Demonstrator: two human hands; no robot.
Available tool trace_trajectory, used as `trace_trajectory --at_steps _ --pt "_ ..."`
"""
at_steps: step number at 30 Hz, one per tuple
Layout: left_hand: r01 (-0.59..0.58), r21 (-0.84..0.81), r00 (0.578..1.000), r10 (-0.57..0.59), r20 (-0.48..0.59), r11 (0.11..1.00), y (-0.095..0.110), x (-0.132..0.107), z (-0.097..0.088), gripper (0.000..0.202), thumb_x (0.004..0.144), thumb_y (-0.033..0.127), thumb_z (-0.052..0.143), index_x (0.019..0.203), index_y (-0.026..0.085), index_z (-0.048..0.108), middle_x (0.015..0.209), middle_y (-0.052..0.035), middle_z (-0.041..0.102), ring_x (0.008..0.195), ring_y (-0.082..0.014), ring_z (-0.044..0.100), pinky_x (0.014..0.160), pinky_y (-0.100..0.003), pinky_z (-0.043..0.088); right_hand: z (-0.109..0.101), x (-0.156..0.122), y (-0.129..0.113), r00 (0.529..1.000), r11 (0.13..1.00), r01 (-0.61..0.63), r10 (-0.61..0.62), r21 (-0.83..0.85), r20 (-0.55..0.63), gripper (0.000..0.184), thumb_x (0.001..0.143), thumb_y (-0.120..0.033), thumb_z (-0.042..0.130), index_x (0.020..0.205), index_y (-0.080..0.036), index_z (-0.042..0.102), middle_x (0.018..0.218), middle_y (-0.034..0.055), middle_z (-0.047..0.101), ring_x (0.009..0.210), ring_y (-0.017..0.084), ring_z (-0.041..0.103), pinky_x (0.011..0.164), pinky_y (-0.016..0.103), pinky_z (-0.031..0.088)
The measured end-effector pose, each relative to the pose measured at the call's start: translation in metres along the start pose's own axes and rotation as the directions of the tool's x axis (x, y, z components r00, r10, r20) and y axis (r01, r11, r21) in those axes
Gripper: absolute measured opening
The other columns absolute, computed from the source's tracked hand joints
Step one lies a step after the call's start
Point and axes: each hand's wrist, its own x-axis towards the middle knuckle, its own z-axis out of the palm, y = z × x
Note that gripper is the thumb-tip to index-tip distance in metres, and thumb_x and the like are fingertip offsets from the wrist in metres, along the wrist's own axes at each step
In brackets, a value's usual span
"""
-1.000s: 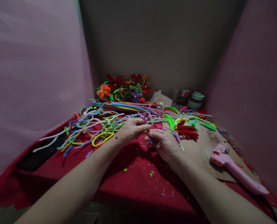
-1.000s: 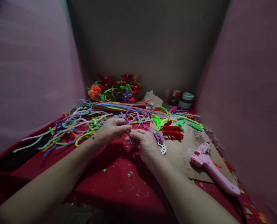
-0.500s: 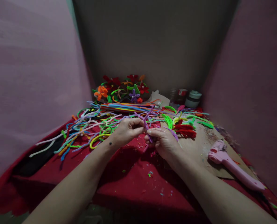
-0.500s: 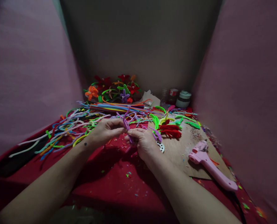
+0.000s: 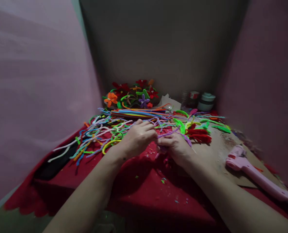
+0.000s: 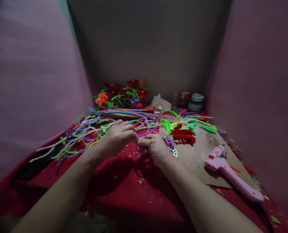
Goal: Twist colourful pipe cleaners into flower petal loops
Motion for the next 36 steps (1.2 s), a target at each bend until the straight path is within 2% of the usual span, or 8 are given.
trace_trajectory --at_steps 6,12,15,18,22,28,32,36 --pt "0.455 -0.439 0.890 -0.399 0.219 0.774 0.005 0.003 0.003 0.013 0.075 0.021 0.050 0.066 0.015 0.057 0.059 0.0008 0.053 0.055 -0.0099 0.044 0.053 -0.022 0.033 0.002 -0.004 0.003 0.980 0.953 0.050 -0.104 -0.298 -0.168 0.015 0.063 -0.028 0.065 0.056 -0.016 0.061 0.048 -0.0003 0.056 0.046 0.012 0.045 0.048 0.025 0.033" --pt "0.603 -0.797 0.690 -0.490 0.533 -0.018 0.001 0.005 0.015 0.015 0.060 0.022 0.061 0.050 0.014 0.053 0.042 0.0044 0.044 0.039 -0.0061 0.034 0.040 -0.021 0.025 0.006 -0.014 0.001 0.829 0.502 0.325 -0.559 -0.802 -0.014 0.015 0.075 -0.024 0.055 0.064 -0.018 0.063 0.059 0.0031 0.062 0.057 0.016 0.053 0.057 0.028 0.037" --pt "0.548 -0.797 0.655 -0.461 0.598 -0.255 0.002 0.005 0.020 0.014 0.058 0.019 0.061 0.048 0.013 0.053 0.041 0.0036 0.044 0.037 -0.0062 0.034 0.040 -0.022 0.025 0.008 -0.016 -0.001 0.748 0.387 0.379 -0.663 -0.841 0.033 0.013 0.075 -0.022 0.055 0.067 -0.019 0.065 0.064 0.0045 0.063 0.061 0.017 0.055 0.062 0.029 0.038" --pt "0.503 -0.850 0.714 -0.477 0.512 -0.160 0.002 0.004 0.016 0.013 0.061 0.022 0.063 0.056 0.011 0.058 0.046 0.0035 0.046 0.041 -0.0052 0.036 0.042 -0.021 0.027 0.008 -0.013 -0.005 0.821 0.585 0.345 -0.567 -0.734 -0.066 0.012 0.075 -0.023 0.057 0.068 -0.019 0.065 0.062 0.0027 0.062 0.059 0.015 0.054 0.060 0.028 0.039" --pt "0.350 -0.919 0.844 -0.488 0.223 0.184 -0.003 0.002 0.002 0.020 0.068 0.027 0.065 0.082 0.014 0.062 0.073 -0.0002 0.057 0.063 -0.0086 0.050 0.061 -0.021 0.039 0.007 -0.010 -0.010 0.949 0.924 0.217 -0.275 -0.316 -0.153 0.012 0.073 -0.028 0.060 0.067 -0.018 0.064 0.062 0.0008 0.061 0.058 0.013 0.053 0.056 0.025 0.040" --pt "0.170 -0.653 0.967 -0.252 -0.033 0.738 -0.004 0.002 -0.012 0.012 0.077 0.026 0.059 0.083 0.017 0.064 0.093 -0.0048 0.054 0.091 -0.0150 0.049 0.083 -0.027 0.039 0.005 -0.008 -0.012 0.984 0.984 0.170 -0.173 -0.058 -0.042 0.010 0.069 -0.023 0.063 0.062 -0.016 0.063 0.057 0.0005 0.059 0.055 0.012 0.051 0.056 0.026 0.040" --pt "0.170 -0.591 0.977 -0.215 -0.007 0.789 -0.002 0.002 -0.011 0.012 0.079 0.027 0.055 0.077 0.016 0.059 0.090 -0.0034 0.054 0.090 -0.0145 0.048 0.084 -0.027 0.037 0.005 -0.010 -0.014 0.989 0.983 0.142 -0.146 -0.120 -0.022 0.011 0.069 -0.024 0.062 0.061 -0.016 0.061 0.056 0.0011 0.058 0.053 0.012 0.050 0.054 0.026 0.038" --pt "0.430 -0.693 0.902 -0.306 0.304 0.578 0.000 0.001 -0.006 0.023 0.082 0.035 0.050 0.071 0.015 0.052 0.066 0.0025 0.047 0.060 -0.0087 0.041 0.056 -0.021 0.034 0.008 -0.014 -0.013 0.945 0.815 0.278 -0.328 -0.509 -0.010 0.015 0.073 -0.020 0.056 0.058 -0.018 0.058 0.053 -0.0002 0.054 0.053 0.012 0.046 0.053 0.026 0.035"
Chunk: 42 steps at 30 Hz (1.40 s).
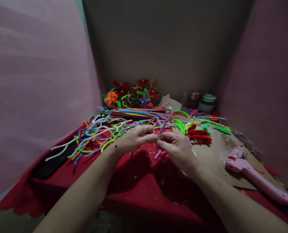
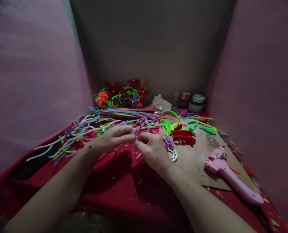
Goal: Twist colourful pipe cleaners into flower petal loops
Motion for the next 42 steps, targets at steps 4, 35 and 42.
trace_trajectory --at_steps 4,35,42 --pt "0.154 -0.227 0.987 -0.140 0.078 0.962 -0.004 0.000 0.004 0.026 0.080 0.038 0.050 0.069 0.014 0.050 0.059 0.0033 0.048 0.052 -0.0070 0.041 0.050 -0.020 0.032 0.003 -0.004 0.001 0.940 0.863 0.275 -0.334 -0.424 -0.072 0.018 0.075 -0.015 0.052 0.059 -0.018 0.058 0.059 0.0024 0.056 0.059 0.014 0.048 0.061 0.027 0.035" --pt "0.135 0.091 0.989 -0.128 -0.076 0.987 0.006 0.000 0.003 0.023 0.080 0.030 0.046 0.064 0.014 0.048 0.053 0.0041 0.046 0.048 -0.0065 0.039 0.048 -0.019 0.031 -0.004 0.006 0.001 0.903 0.719 0.321 -0.429 -0.616 -0.032 0.016 0.080 -0.023 0.055 0.075 -0.021 0.070 0.067 0.0038 0.065 0.074 0.019 0.051 0.072 0.034 0.038" --pt "0.170 0.070 0.980 -0.161 -0.118 0.983 0.007 0.002 0.008 0.020 0.078 0.028 0.050 0.064 0.014 0.051 0.054 0.0042 0.046 0.049 -0.0065 0.040 0.046 -0.018 0.031 -0.007 0.011 -0.004 0.971 0.973 -0.229 0.226 0.031 0.083 0.013 0.067 -0.025 0.063 0.058 -0.016 0.067 0.052 -0.0007 0.059 0.048 0.010 0.046 0.050 0.025 0.034"
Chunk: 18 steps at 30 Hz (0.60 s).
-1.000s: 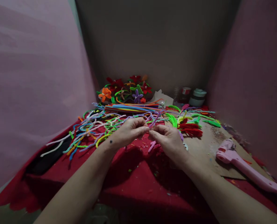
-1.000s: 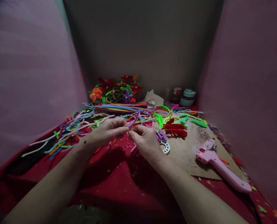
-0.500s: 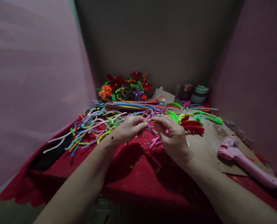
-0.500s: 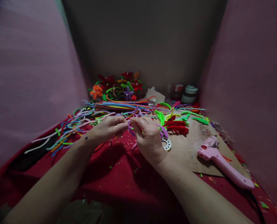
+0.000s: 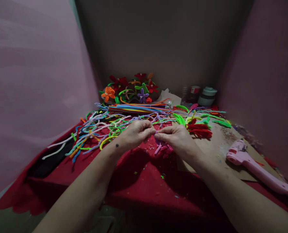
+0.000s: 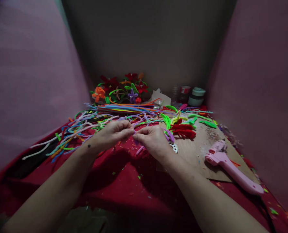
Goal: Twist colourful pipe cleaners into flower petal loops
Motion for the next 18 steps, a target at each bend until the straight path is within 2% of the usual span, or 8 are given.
trace_trajectory --at_steps 2,4,8,11,13,18 --pt "0.015 -0.029 1.000 -0.015 0.007 0.999 0.000 0.000 0.001 0.021 0.078 0.029 0.050 0.065 0.013 0.053 0.053 0.0035 0.048 0.049 -0.0069 0.041 0.047 -0.018 0.032 -0.002 0.002 0.002 0.996 0.990 -0.086 0.084 0.116 0.025 0.012 0.062 -0.026 0.066 0.057 -0.014 0.065 0.050 -0.0008 0.057 0.045 0.008 0.043 0.046 0.024 0.031" --pt "-0.001 -0.071 1.000 0.001 0.008 0.997 -0.002 0.000 0.000 0.023 0.080 0.030 0.048 0.068 0.012 0.056 0.056 0.0017 0.053 0.052 -0.0079 0.046 0.051 -0.019 0.036 -0.003 0.004 0.005 0.994 0.971 -0.113 0.109 0.209 0.032 0.013 0.060 -0.026 0.068 0.057 -0.014 0.064 0.048 -0.0008 0.055 0.042 0.007 0.041 0.043 0.024 0.028" --pt "-0.089 -0.076 0.996 0.088 -0.023 0.993 -0.004 0.003 -0.006 0.026 0.080 0.033 0.050 0.077 0.012 0.064 0.072 -0.0017 0.060 0.068 -0.0112 0.053 0.065 -0.022 0.041 -0.002 0.006 0.011 0.997 0.940 -0.063 0.077 0.334 -0.027 0.014 0.061 -0.025 0.068 0.056 -0.013 0.062 0.047 -0.0007 0.053 0.040 0.007 0.040 0.042 0.024 0.026" --pt "-0.098 -0.039 0.995 0.098 -0.001 0.994 -0.004 0.005 -0.010 0.022 0.074 0.032 0.057 0.076 0.013 0.067 0.075 -0.0019 0.061 0.072 -0.0125 0.052 0.066 -0.023 0.041 -0.002 0.007 0.013 0.991 0.922 -0.045 0.090 0.386 -0.099 0.013 0.060 -0.025 0.070 0.058 -0.013 0.063 0.048 -0.0015 0.053 0.041 0.007 0.041 0.042 0.023 0.028" --pt "-0.055 -0.057 0.998 0.057 0.028 0.997 -0.004 0.004 -0.010 0.020 0.072 0.031 0.059 0.073 0.013 0.067 0.068 -0.0005 0.059 0.066 -0.0108 0.051 0.061 -0.021 0.040 -0.003 0.007 0.013 0.986 0.906 -0.032 0.097 0.421 -0.133 0.013 0.059 -0.025 0.071 0.060 -0.014 0.063 0.049 -0.0023 0.052 0.042 0.007 0.041 0.042 0.023 0.028" --pt "0.189 -0.260 0.976 -0.153 0.153 0.947 -0.002 0.000 -0.006 0.024 0.069 0.036 0.063 0.067 0.012 0.063 0.046 0.0044 0.047 0.038 -0.0040 0.036 0.037 -0.017 0.025 -0.003 0.008 0.012 0.974 0.857 -0.033 0.144 0.514 -0.177 0.012 0.056 -0.023 0.071 0.060 -0.015 0.062 0.050 -0.0025 0.054 0.045 0.008 0.044 0.045 0.023 0.033"
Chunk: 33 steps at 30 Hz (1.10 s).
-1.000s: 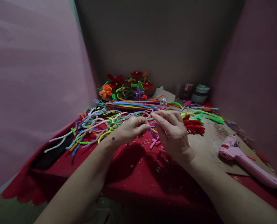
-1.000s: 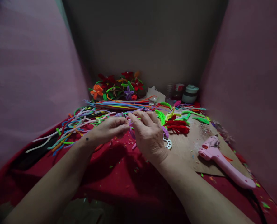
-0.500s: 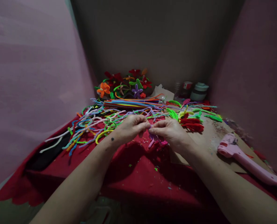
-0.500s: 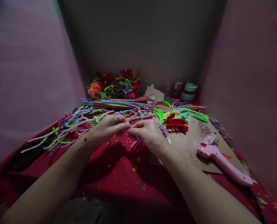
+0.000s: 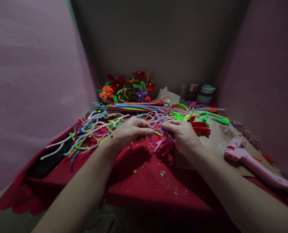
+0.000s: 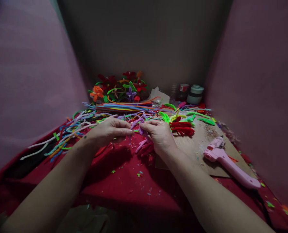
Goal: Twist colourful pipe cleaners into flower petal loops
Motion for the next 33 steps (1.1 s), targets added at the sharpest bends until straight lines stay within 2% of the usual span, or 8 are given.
trace_trajectory --at_steps 2,5,9,12,20,27,30,33 --pt "0.039 -0.084 0.999 -0.036 0.039 0.996 -0.001 -0.001 0.001 0.023 0.068 0.035 0.065 0.065 0.013 0.061 0.047 0.0028 0.052 0.036 -0.0045 0.041 0.034 -0.016 0.026 0.001 0.000 0.001 1.000 1.000 0.010 -0.009 0.012 -0.013 0.013 0.055 -0.023 0.072 0.061 -0.015 0.063 0.052 -0.0020 0.055 0.048 0.009 0.046 0.047 0.023 0.034" --pt "0.030 -0.151 0.998 -0.021 0.061 0.988 -0.001 -0.001 0.002 0.017 0.067 0.028 0.066 0.066 0.012 0.059 0.049 0.0008 0.058 0.036 -0.0049 0.045 0.033 -0.015 0.030 0.001 0.001 0.003 0.999 0.999 0.034 -0.034 0.012 -0.014 0.015 0.055 -0.024 0.072 0.062 -0.015 0.062 0.053 -0.0020 0.055 0.049 0.009 0.046 0.046 0.023 0.033" --pt "-0.101 -0.170 0.994 0.091 -0.066 0.980 0.001 -0.002 0.006 0.015 0.069 0.024 0.065 0.067 0.012 0.056 0.051 0.0006 0.059 0.038 -0.0070 0.050 0.033 -0.016 0.036 0.002 0.000 0.004 0.999 0.999 0.041 -0.040 -0.029 0.017 0.015 0.057 -0.025 0.070 0.058 -0.015 0.059 0.048 -0.0041 0.050 0.042 0.006 0.039 0.042 0.022 0.027" --pt "-0.183 -0.103 0.971 0.163 -0.173 0.978 0.001 -0.003 0.010 0.018 0.071 0.027 0.064 0.067 0.012 0.054 0.050 0.0014 0.058 0.038 -0.0081 0.050 0.032 -0.017 0.036 0.003 -0.003 0.004 0.998 0.994 0.055 -0.053 -0.093 0.023 0.015 0.060 -0.026 0.067 0.058 -0.015 0.057 0.047 -0.0050 0.049 0.039 0.006 0.035 0.039 0.022 0.024" --pt "-0.236 0.177 0.913 0.281 -0.297 0.956 0.002 -0.003 0.022 0.020 0.073 0.027 0.062 0.063 0.014 0.052 0.048 0.0031 0.054 0.039 -0.0055 0.047 0.037 -0.016 0.035 0.003 -0.003 0.009 0.995 0.965 0.104 -0.102 -0.241 0.021 0.016 0.062 -0.027 0.064 0.056 -0.016 0.055 0.045 -0.0052 0.048 0.039 0.006 0.037 0.040 0.023 0.024" --pt "-0.309 0.469 0.857 0.456 -0.240 0.827 -0.005 -0.001 0.024 0.016 0.076 0.023 0.057 0.063 0.016 0.051 0.052 0.0029 0.055 0.046 -0.0063 0.047 0.046 -0.017 0.036 0.002 -0.002 0.009 0.996 0.941 0.084 -0.087 -0.327 0.007 0.014 0.060 -0.024 0.062 0.052 -0.016 0.053 0.043 -0.0050 0.046 0.039 0.006 0.036 0.040 0.023 0.025" --pt "-0.292 0.496 0.873 0.440 -0.210 0.818 -0.006 -0.001 0.025 0.016 0.076 0.023 0.056 0.063 0.016 0.052 0.052 0.0030 0.055 0.045 -0.0065 0.046 0.047 -0.018 0.035 0.001 -0.002 0.008 0.994 0.921 0.100 -0.107 -0.375 0.001 0.015 0.061 -0.024 0.060 0.051 -0.016 0.053 0.045 -0.0045 0.047 0.041 0.007 0.037 0.042 0.023 0.026" --pt "-0.288 0.457 0.896 0.405 -0.183 0.842 -0.004 -0.002 0.025 0.016 0.076 0.023 0.057 0.062 0.016 0.052 0.051 0.0034 0.056 0.043 -0.0062 0.046 0.046 -0.018 0.036 -0.001 -0.001 0.010 0.992 0.915 0.125 -0.126 -0.383 0.024 0.014 0.063 -0.025 0.059 0.053 -0.015 0.056 0.048 -0.0030 0.050 0.045 0.007 0.039 0.046 0.024 0.028"
